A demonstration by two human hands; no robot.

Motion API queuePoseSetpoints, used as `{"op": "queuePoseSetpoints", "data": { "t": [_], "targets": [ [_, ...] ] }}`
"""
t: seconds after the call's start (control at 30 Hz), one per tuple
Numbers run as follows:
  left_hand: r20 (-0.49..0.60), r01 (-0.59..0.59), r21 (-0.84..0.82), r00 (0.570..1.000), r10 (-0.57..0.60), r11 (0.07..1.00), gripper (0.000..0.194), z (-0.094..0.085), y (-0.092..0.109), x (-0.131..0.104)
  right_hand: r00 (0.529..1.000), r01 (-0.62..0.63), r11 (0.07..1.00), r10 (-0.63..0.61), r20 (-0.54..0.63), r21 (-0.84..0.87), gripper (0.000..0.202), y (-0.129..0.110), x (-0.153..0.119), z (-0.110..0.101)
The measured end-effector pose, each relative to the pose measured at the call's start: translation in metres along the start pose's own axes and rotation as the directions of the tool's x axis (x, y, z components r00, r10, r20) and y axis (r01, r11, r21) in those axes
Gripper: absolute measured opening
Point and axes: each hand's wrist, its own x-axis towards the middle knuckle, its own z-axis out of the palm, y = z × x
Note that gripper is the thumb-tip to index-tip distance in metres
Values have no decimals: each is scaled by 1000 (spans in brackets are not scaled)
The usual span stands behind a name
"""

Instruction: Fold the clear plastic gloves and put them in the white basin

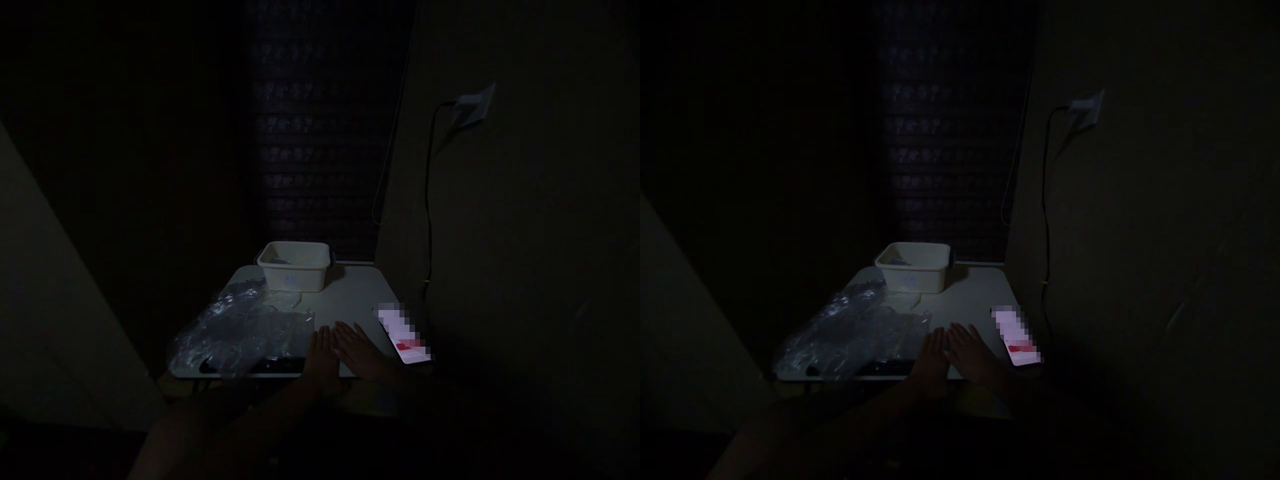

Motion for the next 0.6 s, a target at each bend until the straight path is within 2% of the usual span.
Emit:
{"op": "queuePoseSetpoints", "data": {
  "t": [0.6],
  "targets": [
    [59, 13, 13, 998, -14, 1000, 83, -3, 2, 2, 994, -15, 996, 24, 103, -87, 46, 2, 1, 1]
  ]
}}
